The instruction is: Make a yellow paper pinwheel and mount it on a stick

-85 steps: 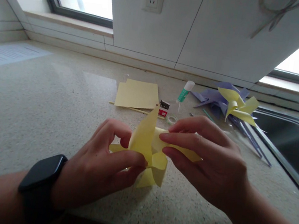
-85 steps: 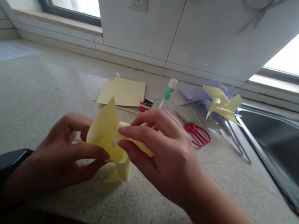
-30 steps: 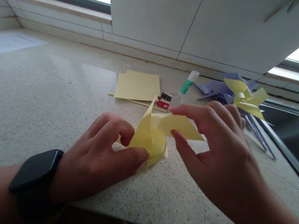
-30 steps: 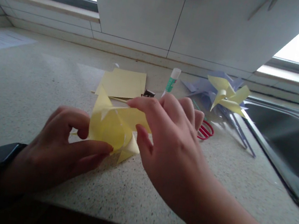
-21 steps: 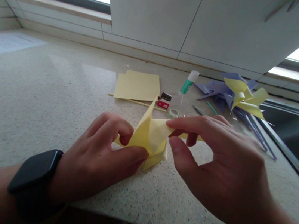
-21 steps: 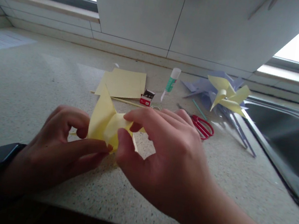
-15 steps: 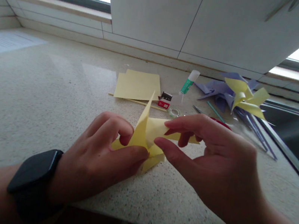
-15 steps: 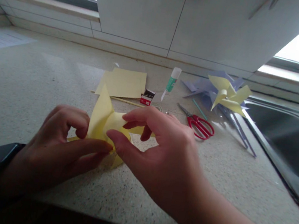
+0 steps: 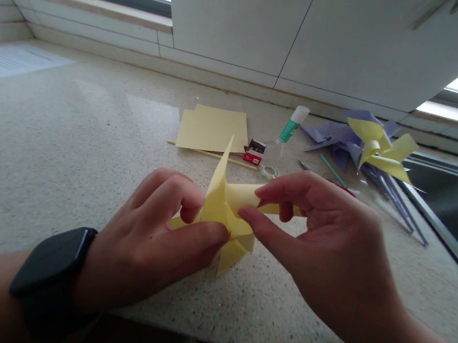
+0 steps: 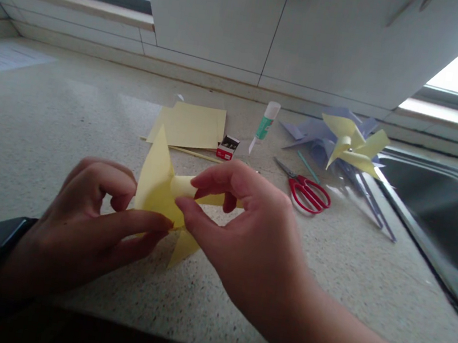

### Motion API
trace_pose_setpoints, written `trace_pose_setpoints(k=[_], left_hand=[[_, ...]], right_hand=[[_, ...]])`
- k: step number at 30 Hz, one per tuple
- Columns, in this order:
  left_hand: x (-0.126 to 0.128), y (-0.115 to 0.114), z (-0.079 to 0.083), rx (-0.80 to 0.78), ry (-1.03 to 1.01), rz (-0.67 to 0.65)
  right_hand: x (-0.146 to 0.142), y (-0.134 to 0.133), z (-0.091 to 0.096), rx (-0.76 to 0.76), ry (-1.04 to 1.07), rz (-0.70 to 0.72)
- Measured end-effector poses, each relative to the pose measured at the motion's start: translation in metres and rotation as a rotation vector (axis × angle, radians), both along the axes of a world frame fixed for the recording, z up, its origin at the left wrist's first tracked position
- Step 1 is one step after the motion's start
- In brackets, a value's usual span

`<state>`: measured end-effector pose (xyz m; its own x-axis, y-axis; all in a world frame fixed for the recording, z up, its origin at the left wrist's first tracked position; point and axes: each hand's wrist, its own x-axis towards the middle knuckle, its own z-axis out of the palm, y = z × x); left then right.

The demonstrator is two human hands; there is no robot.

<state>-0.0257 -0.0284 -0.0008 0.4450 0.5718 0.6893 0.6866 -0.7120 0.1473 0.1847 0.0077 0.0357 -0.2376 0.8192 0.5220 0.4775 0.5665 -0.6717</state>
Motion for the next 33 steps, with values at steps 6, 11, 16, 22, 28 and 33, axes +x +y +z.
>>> trace_pose_setpoints(k=[6,11,16,22,28,33], left_hand=[[0.002,-0.001,0.001,-0.006,-0.016,0.018],[0.002,-0.002,0.003,0.002,-0.023,0.023],[0.003,0.001,0.003,0.009,-0.031,0.034],[0.003,0.0,0.003,-0.023,-0.036,0.051],[0.001,0.0,0.003,-0.004,-0.048,0.048],[0.002,0.002,0.003,0.021,-0.058,0.059]], right_hand=[[0.002,0.0,-0.007,-0.077,0.046,0.077],[0.005,-0.001,-0.011,-0.079,-0.055,0.075],[0.004,-0.001,-0.01,-0.124,-0.083,0.043],[0.005,-0.002,-0.01,-0.145,-0.049,0.072],[0.003,-0.002,-0.009,-0.2,0.019,0.1],[0.003,-0.003,-0.007,-0.21,0.026,0.128]])
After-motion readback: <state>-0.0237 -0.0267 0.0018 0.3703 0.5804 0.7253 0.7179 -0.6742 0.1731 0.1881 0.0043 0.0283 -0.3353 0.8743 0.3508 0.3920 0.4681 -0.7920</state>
